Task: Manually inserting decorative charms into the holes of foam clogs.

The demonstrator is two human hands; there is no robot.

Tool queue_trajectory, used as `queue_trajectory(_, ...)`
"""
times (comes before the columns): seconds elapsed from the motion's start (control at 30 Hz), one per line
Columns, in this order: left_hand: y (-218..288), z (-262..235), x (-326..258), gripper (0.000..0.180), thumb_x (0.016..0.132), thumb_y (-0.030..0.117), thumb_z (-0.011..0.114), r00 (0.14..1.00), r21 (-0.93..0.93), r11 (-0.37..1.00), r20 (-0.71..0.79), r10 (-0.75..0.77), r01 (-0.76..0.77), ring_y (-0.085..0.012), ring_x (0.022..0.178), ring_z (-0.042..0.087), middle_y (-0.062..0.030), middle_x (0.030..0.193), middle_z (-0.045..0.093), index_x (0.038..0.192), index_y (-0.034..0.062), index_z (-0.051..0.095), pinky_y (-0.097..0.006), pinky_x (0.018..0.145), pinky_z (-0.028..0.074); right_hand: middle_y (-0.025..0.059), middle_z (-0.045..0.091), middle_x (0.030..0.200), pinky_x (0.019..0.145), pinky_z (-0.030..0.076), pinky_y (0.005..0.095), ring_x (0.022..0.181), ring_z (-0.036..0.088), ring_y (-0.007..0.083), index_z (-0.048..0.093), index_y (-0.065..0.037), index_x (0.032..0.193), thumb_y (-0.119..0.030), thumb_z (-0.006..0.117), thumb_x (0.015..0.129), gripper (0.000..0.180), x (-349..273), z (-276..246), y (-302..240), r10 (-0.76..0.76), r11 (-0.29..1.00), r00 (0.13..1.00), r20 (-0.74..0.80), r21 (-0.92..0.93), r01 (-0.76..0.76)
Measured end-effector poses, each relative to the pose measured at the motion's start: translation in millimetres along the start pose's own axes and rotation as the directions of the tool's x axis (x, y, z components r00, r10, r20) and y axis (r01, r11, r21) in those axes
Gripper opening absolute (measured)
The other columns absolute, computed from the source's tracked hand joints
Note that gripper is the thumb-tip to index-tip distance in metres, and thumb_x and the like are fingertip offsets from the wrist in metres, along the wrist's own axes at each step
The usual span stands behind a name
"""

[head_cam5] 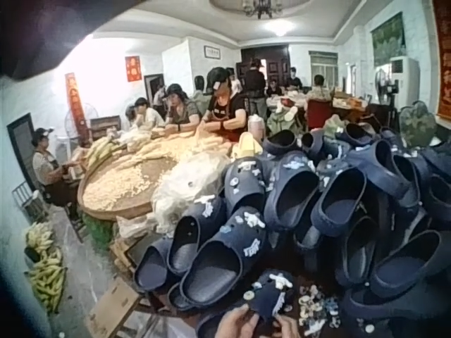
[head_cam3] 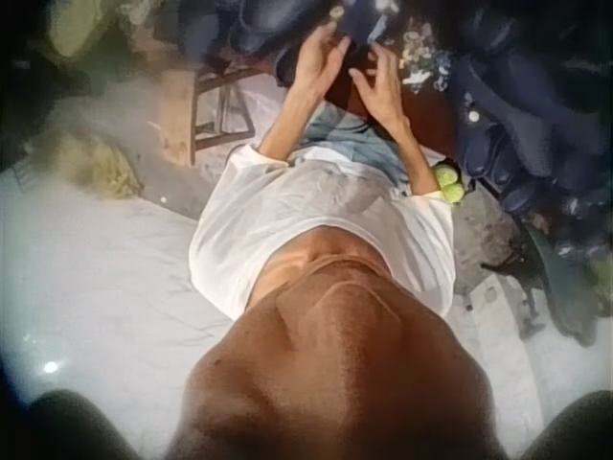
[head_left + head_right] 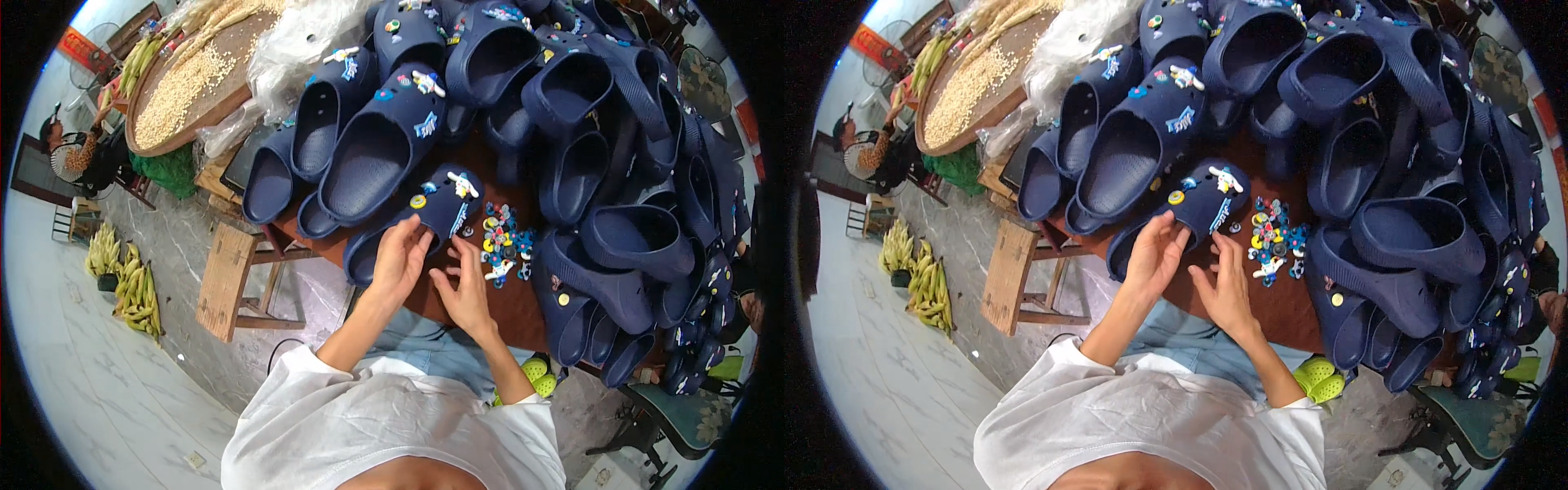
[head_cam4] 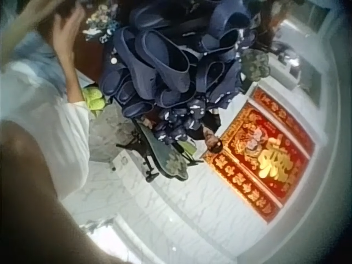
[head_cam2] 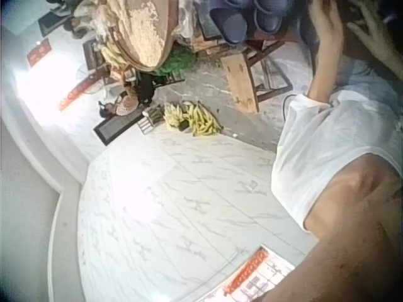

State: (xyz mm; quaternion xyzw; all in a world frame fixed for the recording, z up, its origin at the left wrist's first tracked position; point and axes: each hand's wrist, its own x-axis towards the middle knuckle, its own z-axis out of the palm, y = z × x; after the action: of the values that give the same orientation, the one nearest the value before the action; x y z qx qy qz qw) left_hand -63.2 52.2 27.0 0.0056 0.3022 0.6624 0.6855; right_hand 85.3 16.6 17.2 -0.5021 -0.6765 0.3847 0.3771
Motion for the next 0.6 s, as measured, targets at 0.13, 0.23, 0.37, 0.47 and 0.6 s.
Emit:
queue_trajectory(0.13,4,-2,-10,0.044,0.094,0.005,0.058,0.997,0.070,0.995,0.025,0.072,-0.073,-0.0239,0.120,0.056,-0.0187,0.129,0.055,0.133,-0.0091,0.043,-0.039,0.108,0.043,0.0237,0.048,0.128,0.084,0.055,0.0377,0.111,0.059,0.0324,0.028,0.002,0.144,-0.013,0.074,0.085,0.076,6,22,3,0.119,0.988,0.991,-0.057,0.110,-0.112)
queue_trajectory(0.23,17,0,-28,0.060,0.094,0.005,0.057,0.996,0.247,0.965,0.036,0.083,-0.089,-0.0303,0.130,0.050,-0.0254,0.142,0.045,0.144,-0.0110,0.029,-0.041,0.111,0.041,0.0232,0.051,0.125,0.079,0.056,0.0349,0.104,0.062,0.0282,0.025,0.002,0.142,-0.013,0.073,0.087,0.074,8,30,12,0.200,0.962,0.979,-0.024,0.193,-0.192)
queue_trajectory(0.37,19,-32,-47,0.054,0.096,0.010,0.058,0.989,0.552,0.823,0.125,0.078,-0.135,-0.0267,0.126,0.054,-0.0208,0.141,0.049,0.143,-0.0059,0.037,-0.037,0.105,0.045,0.0246,0.054,0.119,0.075,0.056,0.0348,0.093,0.067,0.0268,0.022,0.006,0.140,-0.022,0.073,0.089,0.077,17,38,24,0.262,0.941,0.965,0.026,0.215,-0.262)
queue_trajectory(0.47,27,-45,-53,0.046,0.096,0.009,0.056,0.983,0.675,0.719,0.167,0.074,-0.169,-0.0202,0.119,0.058,-0.0156,0.136,0.056,0.140,-0.0029,0.046,-0.032,0.099,0.048,0.0277,0.057,0.114,0.075,0.055,0.0375,0.087,0.069,0.0298,0.018,0.009,0.141,-0.031,0.074,0.088,0.087,23,47,33,0.299,0.928,0.954,0.009,0.230,-0.292)
queue_trajectory(0.6,37,-34,-71,0.036,0.092,0.003,0.059,0.957,0.814,0.504,0.251,0.143,-0.289,-0.0195,0.112,0.061,-0.0125,0.124,0.063,0.127,-0.0025,0.057,-0.032,0.095,0.049,0.0292,0.060,0.112,0.077,0.054,0.0367,0.084,0.070,0.0291,0.010,0.012,0.142,-0.039,0.077,0.085,0.102,30,43,19,0.390,0.898,0.921,0.019,0.214,-0.385)
